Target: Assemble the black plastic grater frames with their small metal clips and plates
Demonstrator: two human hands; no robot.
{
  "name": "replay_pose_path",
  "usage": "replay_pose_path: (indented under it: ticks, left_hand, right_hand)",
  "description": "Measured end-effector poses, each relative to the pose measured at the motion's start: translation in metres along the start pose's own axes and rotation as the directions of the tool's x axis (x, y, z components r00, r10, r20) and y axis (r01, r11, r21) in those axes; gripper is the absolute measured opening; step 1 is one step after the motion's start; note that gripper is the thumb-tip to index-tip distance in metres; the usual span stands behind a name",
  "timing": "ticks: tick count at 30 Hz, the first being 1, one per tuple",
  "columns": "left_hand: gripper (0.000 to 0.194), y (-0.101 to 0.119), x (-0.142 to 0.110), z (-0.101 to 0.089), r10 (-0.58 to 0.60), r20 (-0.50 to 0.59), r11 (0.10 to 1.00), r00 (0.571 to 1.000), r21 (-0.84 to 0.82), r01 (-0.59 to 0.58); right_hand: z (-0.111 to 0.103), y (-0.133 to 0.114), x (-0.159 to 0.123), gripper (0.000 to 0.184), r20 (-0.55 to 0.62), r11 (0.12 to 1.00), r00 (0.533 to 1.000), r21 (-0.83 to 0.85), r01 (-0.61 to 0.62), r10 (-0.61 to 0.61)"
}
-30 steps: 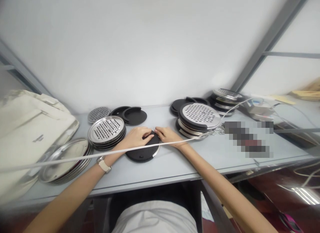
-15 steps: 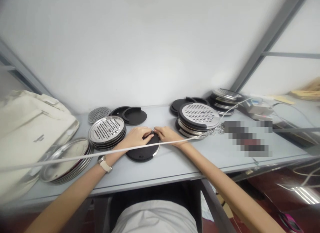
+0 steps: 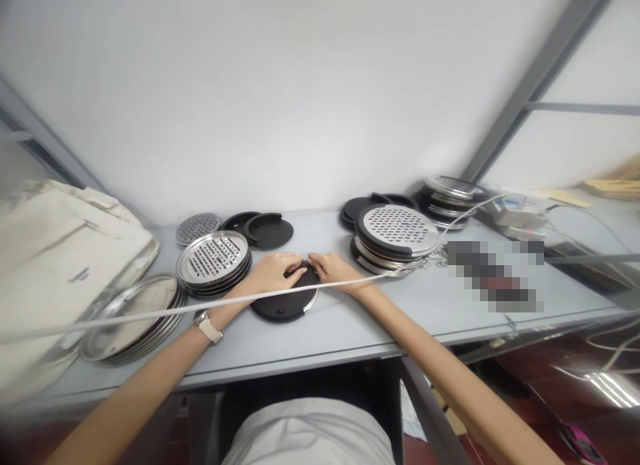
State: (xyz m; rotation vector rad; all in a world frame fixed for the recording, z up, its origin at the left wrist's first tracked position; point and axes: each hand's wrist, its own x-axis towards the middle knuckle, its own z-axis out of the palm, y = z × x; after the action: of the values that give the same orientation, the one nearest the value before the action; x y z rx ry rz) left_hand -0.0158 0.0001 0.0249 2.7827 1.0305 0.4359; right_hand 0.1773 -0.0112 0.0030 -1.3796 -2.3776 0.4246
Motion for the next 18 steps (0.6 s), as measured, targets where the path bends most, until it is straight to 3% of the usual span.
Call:
replay_pose_path:
  ticks: [5, 9, 18]
  left_hand:
    - [0.018, 0.0020, -0.0021, -0.0024, -0.016, -0.062, 1.000, 0.998, -0.024, 0.014]
    - [0.022, -0.0006, -0.0019, 0.0011, 0.039, -0.131, 0.999, 0.991, -0.028, -0.043]
    - [0.019, -0.0044, -0.0009, 0.0023, 0.105, -0.087, 0.993, 0.991, -0.036, -0.109]
  right_hand:
    - [0.0023, 0.0027, 0.0000, 0.029, -0.007, 1.000, 1.000, 0.015, 0.008, -0.007]
    - [0.0039, 0.0051, -0.0005, 0.027, -0.002, 1.000, 1.000, 0.029, 0.009, -0.009]
    - [0.0033, 0.0038, -0.0027, 0.028, -0.008, 1.000, 1.000, 0.031, 0.000, 0.001]
